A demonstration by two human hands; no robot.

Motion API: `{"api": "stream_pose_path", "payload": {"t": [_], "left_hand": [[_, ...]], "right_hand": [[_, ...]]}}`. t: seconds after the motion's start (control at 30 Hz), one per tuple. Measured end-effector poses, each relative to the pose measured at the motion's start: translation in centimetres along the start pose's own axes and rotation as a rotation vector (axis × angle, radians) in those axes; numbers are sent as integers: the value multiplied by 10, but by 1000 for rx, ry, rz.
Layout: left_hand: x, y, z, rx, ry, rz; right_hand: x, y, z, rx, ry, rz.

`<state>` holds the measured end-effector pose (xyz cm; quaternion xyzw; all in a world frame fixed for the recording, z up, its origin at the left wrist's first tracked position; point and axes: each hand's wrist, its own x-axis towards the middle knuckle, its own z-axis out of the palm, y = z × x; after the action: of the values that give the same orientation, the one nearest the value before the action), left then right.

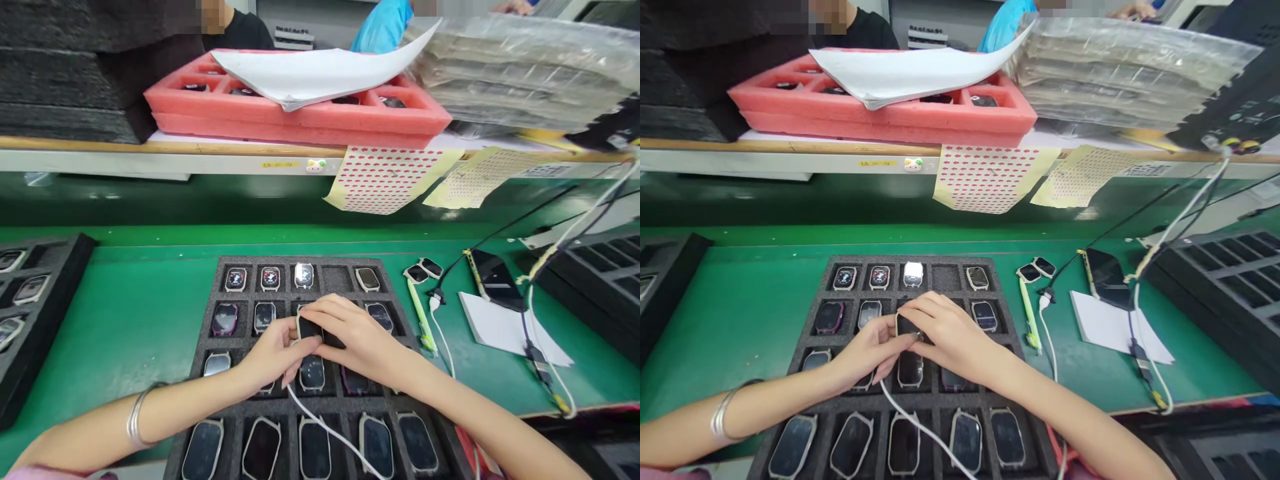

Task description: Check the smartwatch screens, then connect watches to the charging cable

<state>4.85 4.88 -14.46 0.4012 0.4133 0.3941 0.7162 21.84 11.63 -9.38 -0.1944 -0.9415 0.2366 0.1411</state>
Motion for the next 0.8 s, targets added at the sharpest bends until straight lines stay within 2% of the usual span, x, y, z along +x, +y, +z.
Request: {"api": "stream_pose_path", "payload": {"t": [0.13, 0.37, 0.8], "left_hand": [[-3, 5, 0, -11, 12, -27], [-6, 6, -1, 15, -15, -54], [-4, 1, -1, 37, -11, -59]], "right_hand": [[-3, -2, 10, 59, 87, 18], [-7, -3, 13, 175, 146, 60], [-12, 0, 14, 186, 110, 83]]}}
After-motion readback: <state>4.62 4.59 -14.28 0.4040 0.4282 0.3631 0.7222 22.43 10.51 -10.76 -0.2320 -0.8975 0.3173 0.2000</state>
